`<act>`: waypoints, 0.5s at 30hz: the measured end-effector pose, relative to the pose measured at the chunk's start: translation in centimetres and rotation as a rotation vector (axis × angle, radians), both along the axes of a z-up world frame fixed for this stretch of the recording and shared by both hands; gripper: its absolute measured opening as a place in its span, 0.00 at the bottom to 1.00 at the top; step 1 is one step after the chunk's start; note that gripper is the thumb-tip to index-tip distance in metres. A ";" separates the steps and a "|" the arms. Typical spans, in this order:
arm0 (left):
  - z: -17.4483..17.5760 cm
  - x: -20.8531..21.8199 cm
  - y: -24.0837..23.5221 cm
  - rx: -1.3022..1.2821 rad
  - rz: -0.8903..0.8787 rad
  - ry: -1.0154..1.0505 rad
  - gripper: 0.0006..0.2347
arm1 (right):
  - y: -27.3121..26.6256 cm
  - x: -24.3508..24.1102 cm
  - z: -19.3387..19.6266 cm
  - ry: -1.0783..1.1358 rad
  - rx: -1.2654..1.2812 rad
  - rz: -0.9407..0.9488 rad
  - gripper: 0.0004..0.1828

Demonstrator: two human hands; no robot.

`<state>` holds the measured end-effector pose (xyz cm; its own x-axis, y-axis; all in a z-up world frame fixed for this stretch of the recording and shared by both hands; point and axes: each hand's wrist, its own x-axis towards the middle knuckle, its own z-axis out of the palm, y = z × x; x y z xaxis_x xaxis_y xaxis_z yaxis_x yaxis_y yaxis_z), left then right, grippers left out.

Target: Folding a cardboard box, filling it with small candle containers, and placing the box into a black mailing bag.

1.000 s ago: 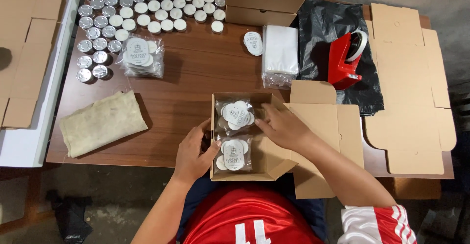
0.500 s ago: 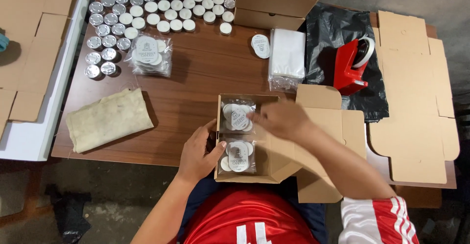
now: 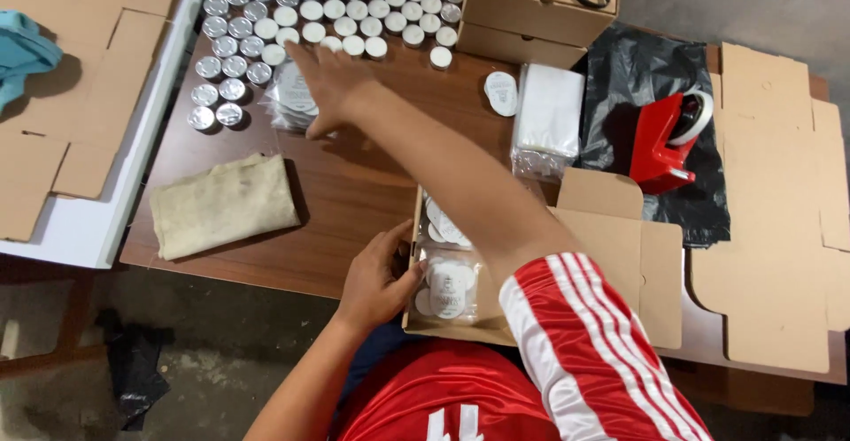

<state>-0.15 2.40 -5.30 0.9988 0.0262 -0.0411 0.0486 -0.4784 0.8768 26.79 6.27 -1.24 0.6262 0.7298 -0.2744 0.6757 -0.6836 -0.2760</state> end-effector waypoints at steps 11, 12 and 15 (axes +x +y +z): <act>0.2 0.4 0.3 -0.106 0.008 0.000 0.29 | -0.6 -0.9 -2.5 0.000 0.131 0.093 0.58; 0.4 0.3 0.3 -0.109 0.010 0.009 0.28 | -1.4 -1.0 -2.1 0.017 0.178 0.142 0.57; 0.1 0.4 0.4 -0.105 -0.011 0.011 0.28 | -4.7 -1.1 0.7 0.273 0.312 0.110 0.54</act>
